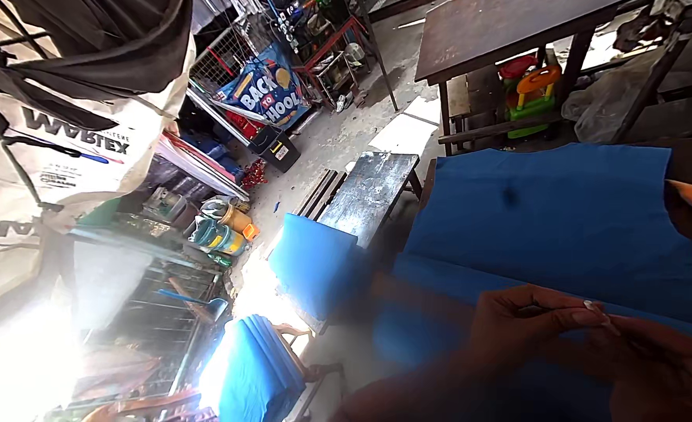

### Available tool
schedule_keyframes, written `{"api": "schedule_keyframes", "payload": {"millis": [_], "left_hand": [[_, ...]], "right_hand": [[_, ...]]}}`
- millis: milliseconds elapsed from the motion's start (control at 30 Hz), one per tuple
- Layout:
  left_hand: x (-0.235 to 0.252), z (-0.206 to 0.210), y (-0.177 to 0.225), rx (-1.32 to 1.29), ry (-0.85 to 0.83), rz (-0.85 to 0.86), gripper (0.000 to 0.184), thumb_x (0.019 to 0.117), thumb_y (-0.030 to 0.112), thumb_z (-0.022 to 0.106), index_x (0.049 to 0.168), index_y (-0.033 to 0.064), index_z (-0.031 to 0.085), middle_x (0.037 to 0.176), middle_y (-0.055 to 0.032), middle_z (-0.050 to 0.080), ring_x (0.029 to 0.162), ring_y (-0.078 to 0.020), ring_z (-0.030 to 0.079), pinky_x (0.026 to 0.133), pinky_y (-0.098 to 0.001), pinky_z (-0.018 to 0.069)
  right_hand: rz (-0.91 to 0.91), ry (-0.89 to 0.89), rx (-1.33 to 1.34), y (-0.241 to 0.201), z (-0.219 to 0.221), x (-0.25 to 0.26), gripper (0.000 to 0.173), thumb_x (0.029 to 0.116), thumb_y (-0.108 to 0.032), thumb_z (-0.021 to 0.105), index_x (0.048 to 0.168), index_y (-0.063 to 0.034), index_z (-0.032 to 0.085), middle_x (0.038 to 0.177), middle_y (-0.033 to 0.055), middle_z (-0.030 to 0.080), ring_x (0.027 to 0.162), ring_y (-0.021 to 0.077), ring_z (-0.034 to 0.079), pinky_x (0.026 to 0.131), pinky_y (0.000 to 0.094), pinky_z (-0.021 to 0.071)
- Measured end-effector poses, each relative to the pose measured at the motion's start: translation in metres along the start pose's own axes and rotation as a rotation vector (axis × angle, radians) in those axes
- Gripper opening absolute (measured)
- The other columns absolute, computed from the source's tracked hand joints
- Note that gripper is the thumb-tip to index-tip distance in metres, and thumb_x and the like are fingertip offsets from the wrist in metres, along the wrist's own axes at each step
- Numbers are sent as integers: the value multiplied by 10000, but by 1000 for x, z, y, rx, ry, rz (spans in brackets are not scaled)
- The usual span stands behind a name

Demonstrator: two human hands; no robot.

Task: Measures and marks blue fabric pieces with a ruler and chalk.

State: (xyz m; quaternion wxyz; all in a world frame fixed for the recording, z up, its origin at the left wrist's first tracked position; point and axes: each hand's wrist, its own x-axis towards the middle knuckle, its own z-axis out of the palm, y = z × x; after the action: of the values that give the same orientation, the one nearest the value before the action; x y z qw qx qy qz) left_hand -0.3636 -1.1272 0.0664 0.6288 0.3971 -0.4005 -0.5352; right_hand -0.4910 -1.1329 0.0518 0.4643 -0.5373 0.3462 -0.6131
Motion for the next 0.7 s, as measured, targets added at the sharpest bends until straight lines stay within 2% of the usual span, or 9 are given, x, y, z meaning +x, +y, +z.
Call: {"api": "schedule_keyframes", "payload": {"millis": [200,367,467,700], "left_hand": [[1,3,-8,-50,-46,-21,135,944,-73,605,963,-17,726,1004,18,744,973,-7,685,901,-220,550],[6,8,-23,-162,-32,-140,174,953,-41,619,983,64,754,952,48,769,908,-7,711,860,-221,569],[12,11,-29,-152,-34,-157,162,948,-35,632,972,70,752,933,57,763,890,-5,708,839,-222,573],[22,12,-42,-101,-118,-9,100,978,79,655,991,88,753,1034,67,736,1008,-4,671,902,-223,544]], "right_hand": [[-114,37,-48,7,-6,1,113,935,-98,725,1001,-189,710,1029,-216,662,962,-98,642,834,83,552],[-79,30,8,18,-17,3,136,944,-136,725,1022,-247,709,1055,-248,647,1007,-114,626,863,70,538],[-78,31,-3,25,-25,7,123,944,-135,724,1013,-235,705,1051,-231,646,1014,-113,618,885,65,522],[-151,-24,-55,31,-38,22,45,972,-140,698,998,-174,684,1025,-169,640,1008,-106,605,882,53,497]]}}
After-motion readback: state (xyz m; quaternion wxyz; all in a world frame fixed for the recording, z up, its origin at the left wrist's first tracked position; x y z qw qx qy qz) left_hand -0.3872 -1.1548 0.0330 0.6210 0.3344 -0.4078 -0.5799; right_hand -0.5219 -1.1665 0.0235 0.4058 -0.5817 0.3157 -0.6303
